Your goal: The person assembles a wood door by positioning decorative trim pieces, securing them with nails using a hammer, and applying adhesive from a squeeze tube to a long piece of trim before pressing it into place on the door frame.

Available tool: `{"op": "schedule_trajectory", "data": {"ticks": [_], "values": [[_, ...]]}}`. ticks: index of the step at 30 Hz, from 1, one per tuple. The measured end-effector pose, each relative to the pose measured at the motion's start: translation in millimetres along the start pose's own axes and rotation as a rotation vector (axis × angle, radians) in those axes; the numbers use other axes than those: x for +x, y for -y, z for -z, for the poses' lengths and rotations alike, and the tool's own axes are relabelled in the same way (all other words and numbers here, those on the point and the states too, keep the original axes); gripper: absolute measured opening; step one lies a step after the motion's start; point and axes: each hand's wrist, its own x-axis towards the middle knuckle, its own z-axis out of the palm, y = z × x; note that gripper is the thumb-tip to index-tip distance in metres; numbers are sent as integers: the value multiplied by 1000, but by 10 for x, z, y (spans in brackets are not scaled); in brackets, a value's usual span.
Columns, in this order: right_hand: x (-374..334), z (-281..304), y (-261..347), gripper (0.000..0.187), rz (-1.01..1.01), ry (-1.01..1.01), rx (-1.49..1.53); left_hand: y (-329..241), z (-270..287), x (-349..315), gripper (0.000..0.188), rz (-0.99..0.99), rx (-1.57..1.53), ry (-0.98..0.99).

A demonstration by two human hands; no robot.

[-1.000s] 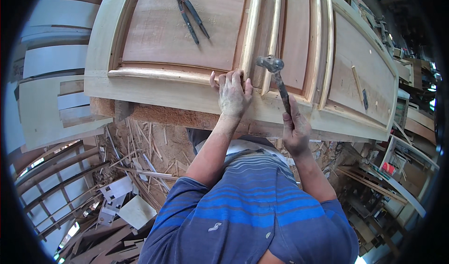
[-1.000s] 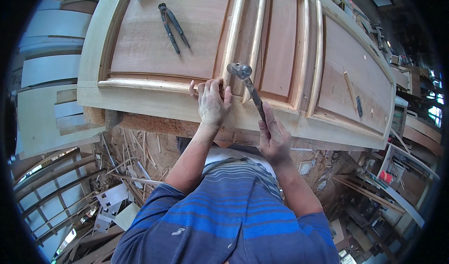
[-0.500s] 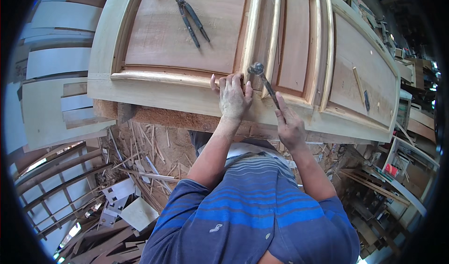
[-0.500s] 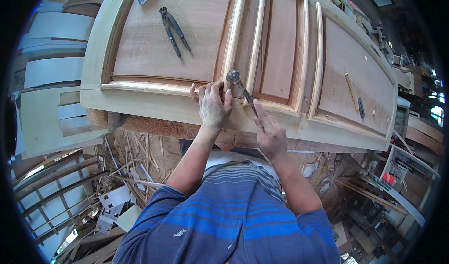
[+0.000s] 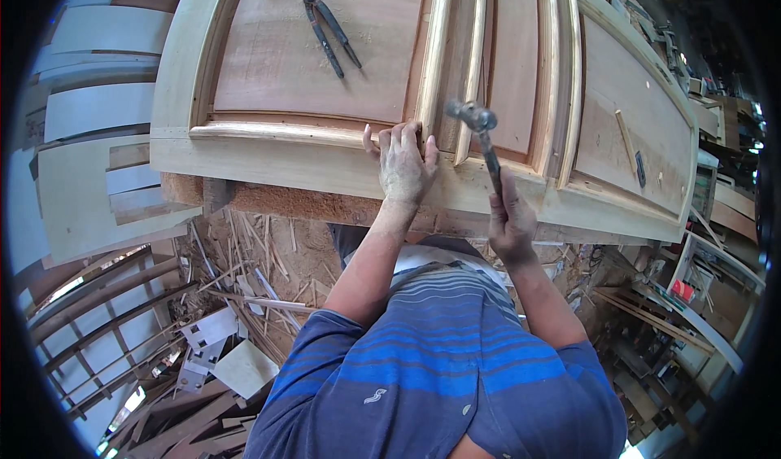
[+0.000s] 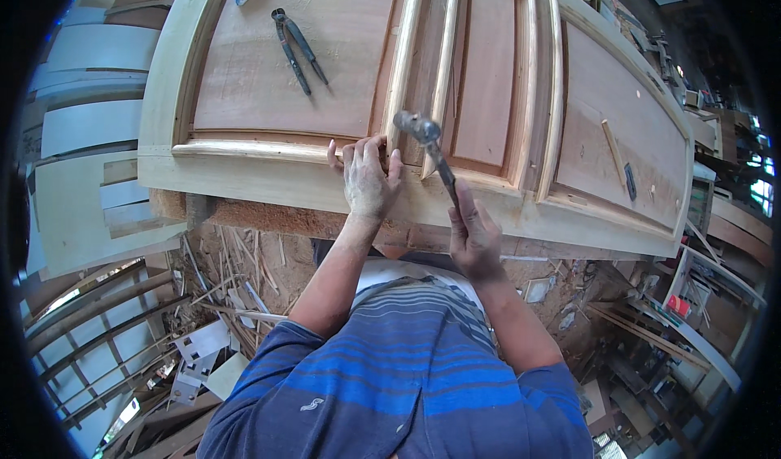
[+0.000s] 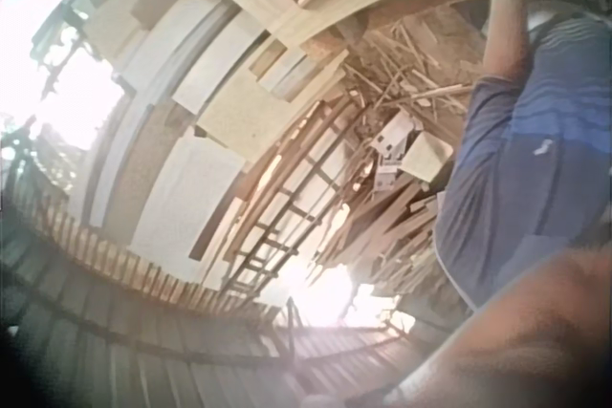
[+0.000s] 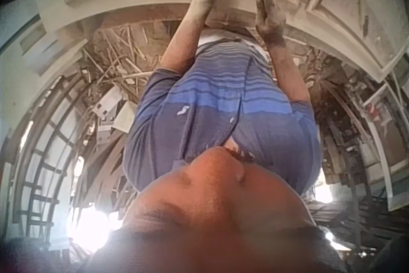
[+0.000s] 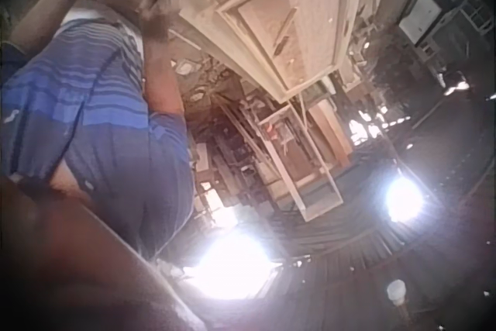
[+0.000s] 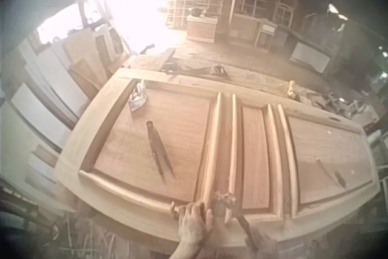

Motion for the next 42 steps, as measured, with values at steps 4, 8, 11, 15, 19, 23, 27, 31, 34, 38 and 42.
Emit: {"op": "schedule_trajectory", "data": {"ticks": [4,8,11,15,19,23,27,31,34,38,42], "values": [[49,-9,-21,59,-190,332,-167,42,-39,-10,33,-25,39,-69],[58,21,67,61,-71,111,-96,3,-20,-1,33,-21,25,-45],[-27,-8,-47,60,-19,140,-133,23,-36,-22,33,-11,8,-44],[4,20,3,59,-182,310,-102,29,-34,-38,34,-32,10,-66],[-104,-32,-32,62,30,-22,1,2,-3,17,34,-31,17,-49],[-68,-95,-193,60,-93,346,-224,7,-8,-6,34,-29,26,-46],[53,2,75,63,2,23,-22,31,0,5,36,-30,12,-47],[-51,-58,-105,62,38,-4,-45,15,14,-8,36,-23,-17,-49],[16,-62,-130,64,-83,204,-185,25,-1,-16,35,-31,-3,-61],[-5,9,7,65,12,-15,-59,-10,48,10,34,-32,-5,-48],[-72,-55,-114,60,-253,463,-334,40,6,-31,34,-33,-29,-69]]}}
